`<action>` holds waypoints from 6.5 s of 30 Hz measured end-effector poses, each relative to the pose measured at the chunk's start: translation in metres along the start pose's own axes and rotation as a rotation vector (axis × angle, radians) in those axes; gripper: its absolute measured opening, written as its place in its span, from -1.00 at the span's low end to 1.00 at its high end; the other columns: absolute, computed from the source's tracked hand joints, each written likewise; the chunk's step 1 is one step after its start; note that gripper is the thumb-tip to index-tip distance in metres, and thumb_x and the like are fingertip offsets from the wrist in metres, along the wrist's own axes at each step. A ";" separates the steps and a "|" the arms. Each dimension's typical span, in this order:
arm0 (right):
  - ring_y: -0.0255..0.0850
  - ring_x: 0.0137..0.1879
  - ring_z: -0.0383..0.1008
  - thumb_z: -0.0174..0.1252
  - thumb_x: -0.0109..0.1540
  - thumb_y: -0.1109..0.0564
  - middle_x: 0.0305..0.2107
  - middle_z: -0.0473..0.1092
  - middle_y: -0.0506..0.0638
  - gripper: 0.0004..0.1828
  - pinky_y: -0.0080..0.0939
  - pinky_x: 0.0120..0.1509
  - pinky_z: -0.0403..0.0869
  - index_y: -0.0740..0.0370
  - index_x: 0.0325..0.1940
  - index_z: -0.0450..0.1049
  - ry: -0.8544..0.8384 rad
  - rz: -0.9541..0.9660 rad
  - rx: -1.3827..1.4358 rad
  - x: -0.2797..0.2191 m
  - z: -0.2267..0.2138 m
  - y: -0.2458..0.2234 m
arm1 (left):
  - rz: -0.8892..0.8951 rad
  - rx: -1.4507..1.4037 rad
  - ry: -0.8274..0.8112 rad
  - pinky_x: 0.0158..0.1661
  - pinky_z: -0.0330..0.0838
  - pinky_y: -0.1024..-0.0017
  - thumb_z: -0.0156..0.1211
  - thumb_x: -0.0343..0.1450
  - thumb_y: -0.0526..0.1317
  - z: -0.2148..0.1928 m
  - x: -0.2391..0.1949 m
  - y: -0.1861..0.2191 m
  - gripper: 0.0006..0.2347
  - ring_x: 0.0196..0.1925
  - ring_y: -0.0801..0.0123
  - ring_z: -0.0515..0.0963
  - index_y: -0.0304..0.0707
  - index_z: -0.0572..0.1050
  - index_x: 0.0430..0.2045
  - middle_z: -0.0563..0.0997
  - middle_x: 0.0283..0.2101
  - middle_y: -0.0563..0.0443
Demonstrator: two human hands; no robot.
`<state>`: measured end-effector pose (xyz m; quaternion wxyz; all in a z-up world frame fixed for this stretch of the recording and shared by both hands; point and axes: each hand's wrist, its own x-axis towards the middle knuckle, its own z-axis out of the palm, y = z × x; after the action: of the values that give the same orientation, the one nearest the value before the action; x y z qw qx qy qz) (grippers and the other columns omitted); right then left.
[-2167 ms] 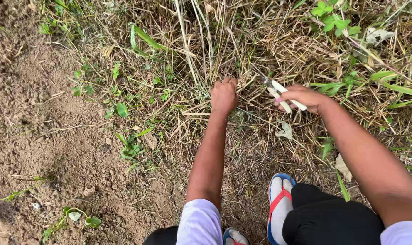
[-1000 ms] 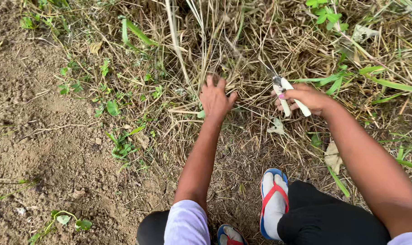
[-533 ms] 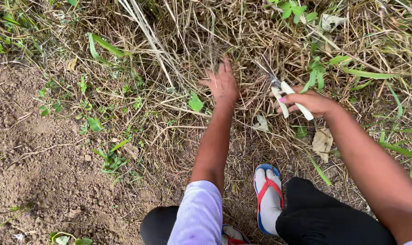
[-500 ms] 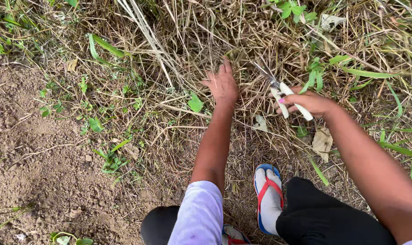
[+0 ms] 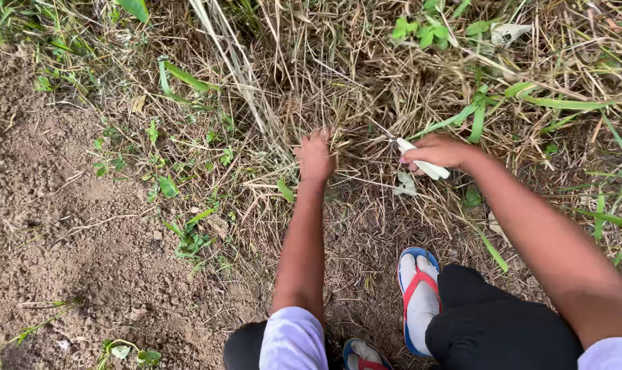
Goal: The person uses pruning shears to cut weeds and dry grass in a garden area. They repeatedly gather vegetation with one hand and cut it near the base with the shears, then move to new spots to continue trimming.
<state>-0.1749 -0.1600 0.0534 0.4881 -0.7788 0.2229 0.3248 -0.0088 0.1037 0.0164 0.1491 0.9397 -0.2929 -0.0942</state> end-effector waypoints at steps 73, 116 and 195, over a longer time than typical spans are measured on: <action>0.14 0.17 0.49 0.19 0.13 -0.44 0.10 0.43 0.27 -0.16 0.10 0.24 0.44 0.14 0.29 0.40 0.029 -0.098 -0.401 0.184 0.109 -0.060 | 0.099 -0.272 0.120 0.11 0.37 0.19 0.18 0.06 -0.70 -0.032 -0.121 -0.058 -0.42 0.05 0.08 0.48 -0.33 0.50 0.00 0.57 0.02 -0.10; -0.08 -0.21 0.66 0.15 0.14 -0.17 -0.22 0.59 0.26 -0.36 -0.05 -0.21 0.63 0.30 0.16 0.52 -0.533 0.057 0.140 0.073 0.040 -0.065 | -0.480 -0.177 -0.231 -0.26 0.45 0.23 0.38 0.27 0.24 0.029 -0.057 -0.130 -0.43 -0.30 0.23 0.55 -0.40 0.52 -0.23 0.55 -0.30 -0.12; -0.24 -0.45 0.42 0.21 0.31 -0.09 -0.46 0.45 0.03 -0.57 -0.27 -0.40 0.48 0.31 0.06 0.48 -0.179 -0.027 0.075 0.178 0.137 -0.133 | -0.327 -0.538 -0.044 0.04 0.47 0.03 -0.02 0.32 -0.46 -0.024 -0.103 -0.138 -0.76 -0.08 -0.23 0.62 -0.50 0.50 -0.18 0.59 -0.13 -0.45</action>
<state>-0.0032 0.0152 -0.0368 0.5392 -0.7307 0.1801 0.3779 -0.0140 0.2767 0.0020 0.3690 0.8989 -0.1056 -0.2113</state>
